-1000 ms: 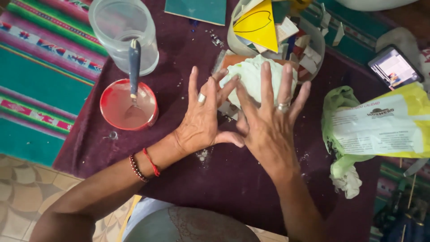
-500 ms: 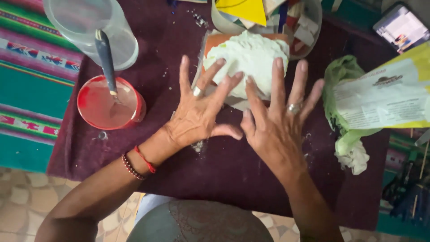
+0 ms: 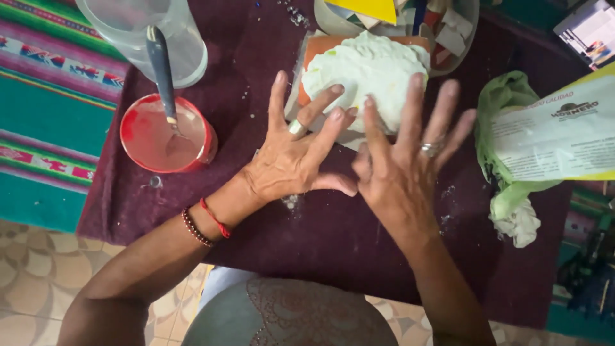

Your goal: Smoothing white grout over a small terracotta object using fingers and a small spatula to create a uniform surface.

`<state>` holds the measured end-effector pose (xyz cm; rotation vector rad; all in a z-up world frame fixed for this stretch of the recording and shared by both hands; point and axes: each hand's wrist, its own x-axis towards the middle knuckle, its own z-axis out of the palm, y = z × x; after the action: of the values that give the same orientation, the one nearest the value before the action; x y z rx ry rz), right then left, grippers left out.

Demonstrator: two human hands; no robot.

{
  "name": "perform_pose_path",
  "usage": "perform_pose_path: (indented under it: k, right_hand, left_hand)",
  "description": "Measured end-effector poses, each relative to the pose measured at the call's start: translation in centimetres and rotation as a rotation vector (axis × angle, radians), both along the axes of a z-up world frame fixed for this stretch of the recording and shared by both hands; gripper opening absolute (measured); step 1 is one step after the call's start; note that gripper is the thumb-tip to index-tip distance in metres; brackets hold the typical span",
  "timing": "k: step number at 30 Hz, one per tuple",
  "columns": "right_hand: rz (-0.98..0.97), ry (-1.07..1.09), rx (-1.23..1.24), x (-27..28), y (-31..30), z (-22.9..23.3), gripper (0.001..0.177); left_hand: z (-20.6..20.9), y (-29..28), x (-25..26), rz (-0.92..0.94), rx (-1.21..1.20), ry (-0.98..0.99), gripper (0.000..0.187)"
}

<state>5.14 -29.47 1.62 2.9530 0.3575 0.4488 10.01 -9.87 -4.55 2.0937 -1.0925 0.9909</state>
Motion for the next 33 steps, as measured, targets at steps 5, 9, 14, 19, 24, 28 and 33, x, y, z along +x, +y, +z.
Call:
perform_pose_path:
  k: [5,9,14,19,24,28,33]
  right_hand:
    - [0.041,-0.138,0.054,-0.9,0.0,0.8,0.055]
    - [0.061,-0.154,-0.032,-1.5,-0.8,-2.7,0.058]
    - [0.09,-0.156,-0.046,-0.4,-1.1,-3.2,0.091]
    - [0.055,-0.217,-0.036,-1.6,-1.2,-2.2,0.053]
    - [0.381,-0.31,-0.05,-1.8,-3.4,-4.8,0.035]
    - [0.492,-0.284,-0.278,0.6,-5.6,-6.4,0.058]
    - [0.551,-0.449,-0.546,3.5,-6.4,-6.0,0.072]
  left_hand:
    - [-0.2,0.4,0.9,0.118,-0.02,0.006,0.113]
    - [-0.5,0.4,0.7,0.111,-0.024,0.07,0.115]
    - [-0.2,0.2,0.6,0.035,-0.022,-0.015,0.109]
    - [-0.5,0.7,1.1,0.14,-0.011,0.037,0.116]
    - [0.7,0.8,0.9,0.051,-0.162,0.104,0.07]
    - [0.4,1.4,1.2,0.08,-0.175,0.168,0.072]
    - [0.6,1.5,1.3,0.097,-0.233,0.202,0.07]
